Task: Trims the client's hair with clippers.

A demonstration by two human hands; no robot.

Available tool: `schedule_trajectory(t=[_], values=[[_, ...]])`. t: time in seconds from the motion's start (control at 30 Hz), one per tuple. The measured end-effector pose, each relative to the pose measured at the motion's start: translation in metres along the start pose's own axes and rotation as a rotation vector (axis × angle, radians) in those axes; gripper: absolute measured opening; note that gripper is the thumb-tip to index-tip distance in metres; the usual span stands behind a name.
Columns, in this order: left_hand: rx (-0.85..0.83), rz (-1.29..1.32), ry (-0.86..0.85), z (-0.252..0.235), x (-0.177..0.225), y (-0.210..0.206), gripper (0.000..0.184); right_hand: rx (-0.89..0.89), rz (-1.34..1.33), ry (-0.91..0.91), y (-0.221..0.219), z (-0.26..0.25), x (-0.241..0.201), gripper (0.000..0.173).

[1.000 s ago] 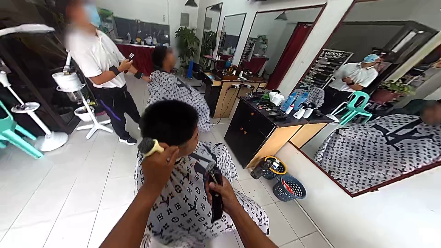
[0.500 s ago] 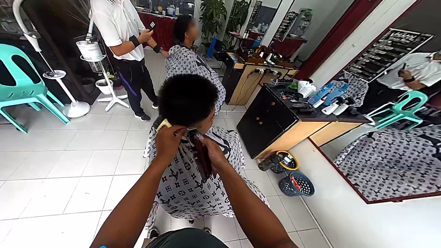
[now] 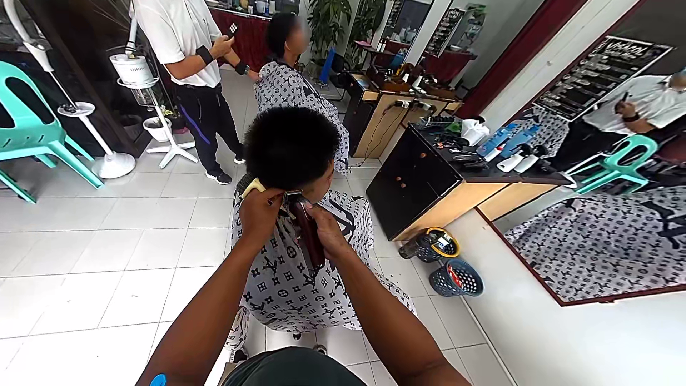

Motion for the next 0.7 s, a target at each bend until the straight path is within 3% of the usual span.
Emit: schedule_trajectory(t=[0.7], values=[[-0.018, -0.005, -0.011, -0.0019, -0.0002, 0.0011, 0.011, -0.026, 0.033, 0.075, 0.0076, -0.0059, 0.0042, 0.041]])
Point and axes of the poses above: each hand's wrist, its own z-axis away from the middle knuckle, its own y-axis out of the back of the hand, x = y × z, the point moved 3 cm from there along -z, towards the middle knuckle, and after that the axes turned 12 degrees about y, right-handed, at the moved point
